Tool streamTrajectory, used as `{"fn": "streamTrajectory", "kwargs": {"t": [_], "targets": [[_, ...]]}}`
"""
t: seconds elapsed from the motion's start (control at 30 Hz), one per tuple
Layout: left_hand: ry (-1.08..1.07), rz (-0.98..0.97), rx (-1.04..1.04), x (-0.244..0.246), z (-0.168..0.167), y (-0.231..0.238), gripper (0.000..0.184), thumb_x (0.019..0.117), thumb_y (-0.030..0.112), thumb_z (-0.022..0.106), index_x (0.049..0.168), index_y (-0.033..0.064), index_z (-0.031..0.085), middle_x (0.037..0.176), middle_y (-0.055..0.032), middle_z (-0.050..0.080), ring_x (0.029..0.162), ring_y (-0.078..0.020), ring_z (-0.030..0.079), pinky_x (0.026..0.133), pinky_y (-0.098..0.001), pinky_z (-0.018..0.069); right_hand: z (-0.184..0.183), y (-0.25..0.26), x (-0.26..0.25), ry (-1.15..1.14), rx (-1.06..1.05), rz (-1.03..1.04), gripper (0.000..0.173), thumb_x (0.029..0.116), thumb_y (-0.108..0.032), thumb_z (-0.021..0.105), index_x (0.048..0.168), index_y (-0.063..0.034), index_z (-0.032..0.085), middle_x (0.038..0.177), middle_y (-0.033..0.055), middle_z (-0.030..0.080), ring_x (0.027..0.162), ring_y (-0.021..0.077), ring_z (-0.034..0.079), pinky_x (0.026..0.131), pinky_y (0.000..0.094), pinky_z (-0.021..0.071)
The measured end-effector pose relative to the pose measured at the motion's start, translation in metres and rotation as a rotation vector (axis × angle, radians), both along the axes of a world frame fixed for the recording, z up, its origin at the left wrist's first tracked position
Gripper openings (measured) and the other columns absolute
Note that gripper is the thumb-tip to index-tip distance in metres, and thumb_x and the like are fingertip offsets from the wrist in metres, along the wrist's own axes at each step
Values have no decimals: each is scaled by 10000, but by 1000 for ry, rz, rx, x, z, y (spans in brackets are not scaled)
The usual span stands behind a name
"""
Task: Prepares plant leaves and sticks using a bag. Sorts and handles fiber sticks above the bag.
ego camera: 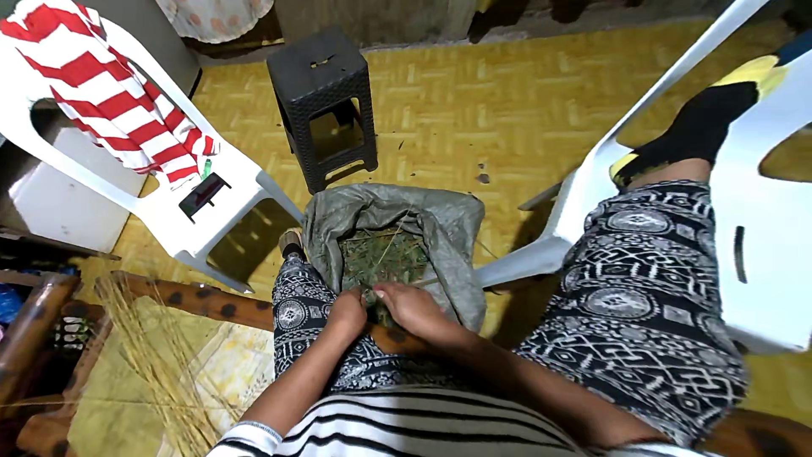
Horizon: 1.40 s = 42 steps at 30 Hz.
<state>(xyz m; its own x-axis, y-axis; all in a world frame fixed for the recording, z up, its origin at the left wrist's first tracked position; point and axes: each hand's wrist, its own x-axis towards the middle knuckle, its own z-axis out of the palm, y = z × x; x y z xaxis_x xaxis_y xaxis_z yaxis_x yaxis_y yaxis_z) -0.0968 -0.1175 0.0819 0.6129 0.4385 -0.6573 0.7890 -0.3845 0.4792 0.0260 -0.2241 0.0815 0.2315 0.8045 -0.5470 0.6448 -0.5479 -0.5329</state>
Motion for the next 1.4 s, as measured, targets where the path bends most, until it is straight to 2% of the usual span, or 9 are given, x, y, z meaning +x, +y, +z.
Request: {"fn": "streamTrajectory", "kwargs": {"t": [0.23, 0.37, 0.6, 0.67, 0.77, 0.93, 1.13, 1.33, 1.4], "targets": [[39, -27, 35, 1, -1, -7, 451, 1119, 202, 385, 1510, -11, 453, 1447, -269, 533, 1339, -382, 550, 1128, -511, 435, -15, 6, 10, -172, -60, -5, 516, 1136, -366, 285, 1488, -62, 510, 1426, 232, 580, 1337, 414, 552, 1117, 584, 412], [35, -33, 23, -3, -2, -7, 446, 1115, 184, 392, 1503, -25, 457, 1445, -278, 531, 1340, -383, 548, 1135, -501, 430, -19, 6, 30, -202, -74, -133, 495, 1137, -337, 295, 1481, -61, 519, 1431, 243, 574, 1328, 428, 558, 1099, 600, 425], [-48, 60, -84, 0, 3, 2, 434, 1129, 173, 350, 1480, -46, 482, 1438, -273, 559, 1373, -361, 532, 1174, -493, 378, -6, 0, 11, 108, 24, -135, 479, 1141, -312, 300, 1491, -53, 503, 1471, 208, 559, 1358, 373, 548, 1138, 558, 411], [-41, 70, -108, 2, 5, 4, 421, 1130, 179, 348, 1443, -48, 516, 1368, -281, 598, 1308, -374, 574, 1133, -516, 409, -4, 0, 2, 144, 38, -124, 471, 1140, -300, 306, 1483, -49, 509, 1456, 212, 567, 1350, 372, 554, 1133, 557, 412], [-41, 93, -153, 0, 5, 4, 405, 1131, 190, 348, 1396, -37, 552, 1263, -267, 641, 1191, -367, 627, 1061, -520, 459, -8, 0, 3, 33, 38, -94, 466, 1138, -308, 309, 1470, -62, 523, 1454, 205, 567, 1333, 378, 566, 1105, 563, 436], [-83, 158, -229, -7, 0, 7, 389, 1134, 199, 332, 1359, -14, 568, 1075, -178, 655, 896, -252, 638, 860, -426, 524, -17, 5, 13, -144, 21, -37, 505, 1134, -349, 314, 1513, -67, 491, 1477, 229, 543, 1380, 414, 509, 1151, 586, 361], [-69, 173, -223, -4, 4, 12, 385, 1137, 212, 334, 1339, -1, 583, 1064, -153, 656, 882, -226, 633, 847, -404, 521, -20, 10, 16, -263, 87, -11, 486, 1131, -347, 322, 1510, -108, 510, 1391, 237, 601, 1299, 439, 562, 1091, 614, 393], [-119, 322, -378, -9, 2, 13, 329, 1129, 187, 364, 1327, 21, 568, 891, -29, 588, 644, -83, 513, 612, -253, 459, -30, 4, 28, -301, 111, -47, 467, 1127, -338, 349, 1498, -121, 532, 1373, 253, 609, 1287, 460, 564, 1083, 631, 389], [-117, 330, -381, -13, 0, 12, 316, 1128, 177, 371, 1297, 13, 582, 876, -29, 591, 625, -77, 509, 594, -245, 455, -32, 1, 39, -287, 79, -138, 466, 1129, -331, 354, 1488, -96, 537, 1381, 259, 601, 1298, 461, 557, 1088, 637, 387]]}}
